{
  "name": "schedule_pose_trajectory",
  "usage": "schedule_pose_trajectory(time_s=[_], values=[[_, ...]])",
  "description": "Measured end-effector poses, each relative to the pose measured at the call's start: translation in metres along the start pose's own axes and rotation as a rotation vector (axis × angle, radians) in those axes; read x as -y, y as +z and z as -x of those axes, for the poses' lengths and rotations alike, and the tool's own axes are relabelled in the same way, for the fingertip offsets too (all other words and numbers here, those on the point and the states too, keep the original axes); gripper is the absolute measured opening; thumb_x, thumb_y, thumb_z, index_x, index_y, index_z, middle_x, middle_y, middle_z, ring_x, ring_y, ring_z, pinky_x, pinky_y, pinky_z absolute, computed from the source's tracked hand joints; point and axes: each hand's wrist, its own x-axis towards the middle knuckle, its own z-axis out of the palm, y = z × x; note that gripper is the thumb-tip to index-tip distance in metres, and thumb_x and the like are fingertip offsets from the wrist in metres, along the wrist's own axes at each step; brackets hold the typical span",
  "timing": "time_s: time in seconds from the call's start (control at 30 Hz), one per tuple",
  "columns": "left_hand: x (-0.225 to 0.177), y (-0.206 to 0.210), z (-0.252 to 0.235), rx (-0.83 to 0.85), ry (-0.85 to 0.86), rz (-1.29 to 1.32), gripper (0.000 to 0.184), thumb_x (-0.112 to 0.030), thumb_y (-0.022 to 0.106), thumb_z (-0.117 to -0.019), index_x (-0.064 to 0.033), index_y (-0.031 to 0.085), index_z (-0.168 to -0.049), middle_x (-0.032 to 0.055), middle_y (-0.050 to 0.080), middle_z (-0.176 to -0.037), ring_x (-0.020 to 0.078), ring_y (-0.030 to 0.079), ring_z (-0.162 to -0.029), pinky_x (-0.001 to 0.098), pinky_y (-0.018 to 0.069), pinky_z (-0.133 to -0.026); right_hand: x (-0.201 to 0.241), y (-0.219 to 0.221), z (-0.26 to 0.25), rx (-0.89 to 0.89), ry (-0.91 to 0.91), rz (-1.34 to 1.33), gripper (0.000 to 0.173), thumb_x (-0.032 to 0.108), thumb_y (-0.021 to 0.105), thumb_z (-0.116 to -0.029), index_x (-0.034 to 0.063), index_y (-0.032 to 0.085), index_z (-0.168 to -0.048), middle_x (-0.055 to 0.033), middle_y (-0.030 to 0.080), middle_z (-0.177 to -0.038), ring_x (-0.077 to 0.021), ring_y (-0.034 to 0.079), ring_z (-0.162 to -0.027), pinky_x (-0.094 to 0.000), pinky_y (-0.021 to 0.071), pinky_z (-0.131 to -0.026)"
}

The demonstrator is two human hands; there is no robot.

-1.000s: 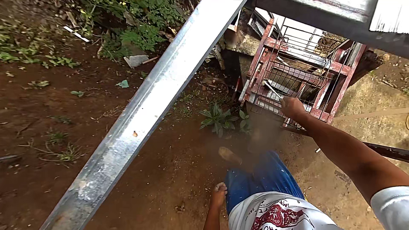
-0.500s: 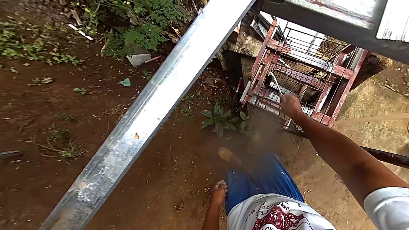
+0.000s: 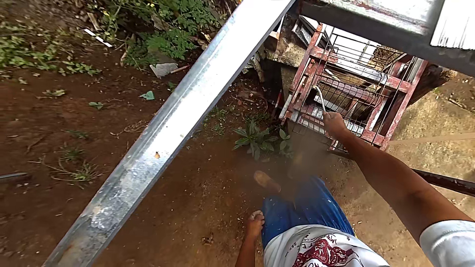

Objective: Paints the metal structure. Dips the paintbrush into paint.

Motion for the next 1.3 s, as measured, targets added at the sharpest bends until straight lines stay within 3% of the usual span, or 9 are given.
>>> schedule_pose_trajectory(time_s=[0.13, 0.27, 0.4, 0.57, 0.77, 0.9, 1.07, 1.17, 1.3], values=[[-0.007, 0.0, 0.002, -0.014, 0.017, 0.021, 0.037, -0.021, 0.053, -0.1079, -0.0016, 0.053, -0.14, 0.0199, 0.067, -0.122, 0.0277, 0.067, -0.102, 0.0445, 0.0549, -0.087, -0.002, -0.034, 0.012, -0.012, -0.08, 0.238, 0.052, 0.036, 0.035, -0.1124, -0.0011, 0.065, -0.093, -0.0245, 0.066, -0.089, -0.0426, 0.067, -0.09, -0.0644, 0.0499, -0.078], [-0.005, 0.002, -0.001, -0.002, 0.014, -0.006, 0.036, -0.02, 0.054, -0.1073, -0.0012, 0.055, -0.138, 0.0209, 0.066, -0.122, 0.0299, 0.067, -0.104, 0.0468, 0.0547, -0.088, -0.022, -0.03, 0.014, 0.014, -0.13, 0.536, 0.05, 0.038, 0.032, -0.1123, 0.0029, 0.065, -0.101, -0.0244, 0.07, -0.099, -0.0451, 0.069, -0.102, -0.0664, 0.0526, -0.083], [-0.004, 0.002, 0.001, -0.009, 0.023, 0.02, 0.036, -0.021, 0.053, -0.1076, -0.0017, 0.055, -0.138, 0.0202, 0.066, -0.121, 0.0286, 0.067, -0.102, 0.0456, 0.0549, -0.087, -0.029, -0.028, 0.011, 0.036, -0.168, 0.399, 0.051, 0.036, 0.035, -0.1119, 0.0001, 0.063, -0.088, -0.0239, 0.067, -0.088, -0.0435, 0.068, -0.091, -0.0651, 0.0506, -0.078], [-0.003, 0.003, 0.001, -0.011, 0.01, 0.007, 0.036, -0.02, 0.054, -0.1071, -0.001, 0.055, -0.138, 0.0207, 0.066, -0.121, 0.0285, 0.067, -0.102, 0.045, 0.0553, -0.087, -0.026, -0.035, 0.015, 0.009, -0.084, 0.566, 0.052, 0.042, 0.032, -0.112, 0.0034, 0.067, -0.102, -0.0255, 0.071, -0.102, -0.0468, 0.069, -0.104, -0.0678, 0.0527, -0.082], [-0.001, 0.002, 0.004, -0.022, 0.014, 0.02, 0.037, -0.021, 0.054, -0.1073, -0.0017, 0.055, -0.138, 0.0197, 0.067, -0.12, 0.0279, 0.067, -0.102, 0.0447, 0.0551, -0.087, -0.038, -0.044, 0.006, 0.066, -0.208, 0.391, 0.051, 0.034, 0.038, -0.1112, 0.001, 0.061, -0.08, -0.0224, 0.065, -0.081, -0.0423, 0.067, -0.083, -0.0647, 0.0499, -0.072], [-0.002, 0.003, 0.002, -0.021, 0.004, 0.018, 0.036, -0.02, 0.055, -0.107, -0.0016, 0.055, -0.137, 0.0199, 0.067, -0.12, 0.0276, 0.067, -0.101, 0.044, 0.0551, -0.087, -0.026, -0.048, 0.002, 0.062, -0.137, 0.319, 0.052, 0.034, 0.038, -0.1114, 0.0006, 0.059, -0.078, -0.0226, 0.062, -0.079, -0.0414, 0.065, -0.08, -0.0634, 0.0482, -0.07], [-0.008, 0.005, 0.002, -0.024, 0.014, 0.039, 0.036, -0.02, 0.054, -0.1072, -0.0016, 0.055, -0.138, 0.0197, 0.067, -0.12, 0.0269, 0.067, -0.101, 0.0435, 0.0546, -0.086, -0.019, -0.046, 0.015, -0.024, -0.124, 0.459, 0.05, 0.039, 0.036, -0.1117, 0.0015, 0.066, -0.097, -0.0258, 0.07, -0.095, -0.0473, 0.069, -0.097, -0.0682, 0.0518, -0.079], [-0.008, 0.005, 0.004, -0.014, 0.024, 0.024, 0.036, -0.021, 0.055, -0.1069, -0.0013, 0.056, -0.137, 0.0197, 0.067, -0.119, 0.0273, 0.068, -0.101, 0.0437, 0.0556, -0.086, -0.021, -0.036, 0.018, 0.012, -0.103, 0.546, 0.051, 0.039, 0.033, -0.1122, 0.0016, 0.066, -0.1, -0.0264, 0.07, -0.1, -0.0473, 0.069, -0.103, -0.0676, 0.0522, -0.082], [-0.005, 0.004, 0.004, -0.009, 0.024, -0.01, 0.038, -0.022, 0.052, -0.1082, -0.0015, 0.053, -0.14, 0.0205, 0.066, -0.123, 0.0295, 0.067, -0.104, 0.0463, 0.055, -0.089, -0.025, -0.033, 0.011, 0.079, -0.15, 0.517, 0.05, 0.036, 0.035, -0.1121, -0.0001, 0.065, -0.093, -0.0249, 0.069, -0.098, -0.0447, 0.069, -0.101, -0.0663, 0.0523, -0.082]])
